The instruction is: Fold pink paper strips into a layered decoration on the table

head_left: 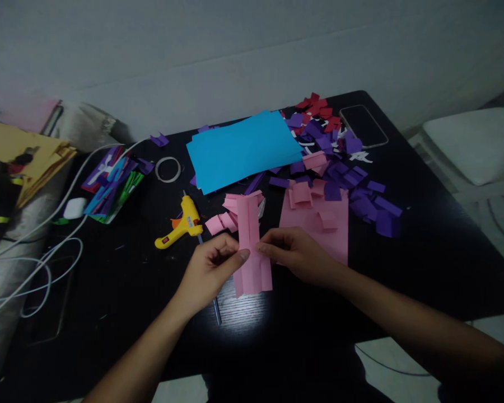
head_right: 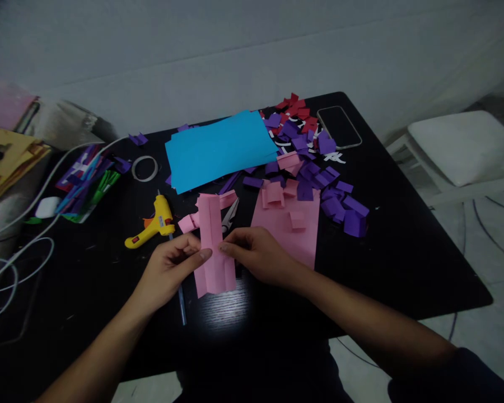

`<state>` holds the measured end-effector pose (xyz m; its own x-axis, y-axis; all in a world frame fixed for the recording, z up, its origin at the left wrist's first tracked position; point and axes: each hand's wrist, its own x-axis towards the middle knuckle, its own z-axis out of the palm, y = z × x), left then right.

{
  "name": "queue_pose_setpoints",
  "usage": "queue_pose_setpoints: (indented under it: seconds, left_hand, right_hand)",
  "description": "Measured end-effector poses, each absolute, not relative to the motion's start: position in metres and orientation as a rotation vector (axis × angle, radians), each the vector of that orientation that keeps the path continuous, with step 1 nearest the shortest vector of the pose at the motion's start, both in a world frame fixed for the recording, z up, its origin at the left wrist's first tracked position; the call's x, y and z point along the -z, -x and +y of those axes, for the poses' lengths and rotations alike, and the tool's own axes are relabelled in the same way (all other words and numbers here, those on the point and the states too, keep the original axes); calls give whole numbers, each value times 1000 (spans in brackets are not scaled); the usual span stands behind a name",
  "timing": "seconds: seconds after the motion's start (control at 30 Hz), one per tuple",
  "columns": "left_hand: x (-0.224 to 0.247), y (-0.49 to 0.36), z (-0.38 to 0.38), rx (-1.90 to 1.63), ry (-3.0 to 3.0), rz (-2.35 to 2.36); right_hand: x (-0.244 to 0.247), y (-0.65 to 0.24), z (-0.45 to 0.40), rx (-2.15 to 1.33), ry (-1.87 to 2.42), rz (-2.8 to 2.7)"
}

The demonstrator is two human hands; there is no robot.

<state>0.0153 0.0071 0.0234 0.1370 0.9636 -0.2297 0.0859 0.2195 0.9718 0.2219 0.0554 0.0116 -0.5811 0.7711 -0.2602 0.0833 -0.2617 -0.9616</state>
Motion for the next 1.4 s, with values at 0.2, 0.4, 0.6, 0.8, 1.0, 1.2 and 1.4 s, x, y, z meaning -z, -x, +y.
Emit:
queue_pose_setpoints:
  seconds: [0.2, 0.4, 0.6, 0.8, 1.0, 1.2, 1.4]
  left_hand:
    - [-22, -16, 6, -865, -1151, 1238]
    - [-20, -14, 7, -878, -1129, 1238]
    - [-20, -14, 7, -879, -1138, 1251]
    - [-22, -12, 8, -908, -1129, 1258]
    - [-21, -13, 8, -892, -1124, 1262]
    - [-23, -15, 8, -886, -1118, 1255]
    - [-23, -18, 6, -817, -1126, 1282]
  right_hand:
    - [-13, -221, 54, -1932, 1080, -1508]
    - [-12, -221, 52, -1951, 1087, -1461]
    - [-13, -223, 52, -1906, 1064, -1505]
    - [-13, -221, 54, -1980, 1066, -1403]
    - [-14, -221, 53, -1966, 1067, -1458]
    - [-13, -222, 52, -1932, 1063, -1509]
    - [-12, -220, 51, -1972, 1072, -1457]
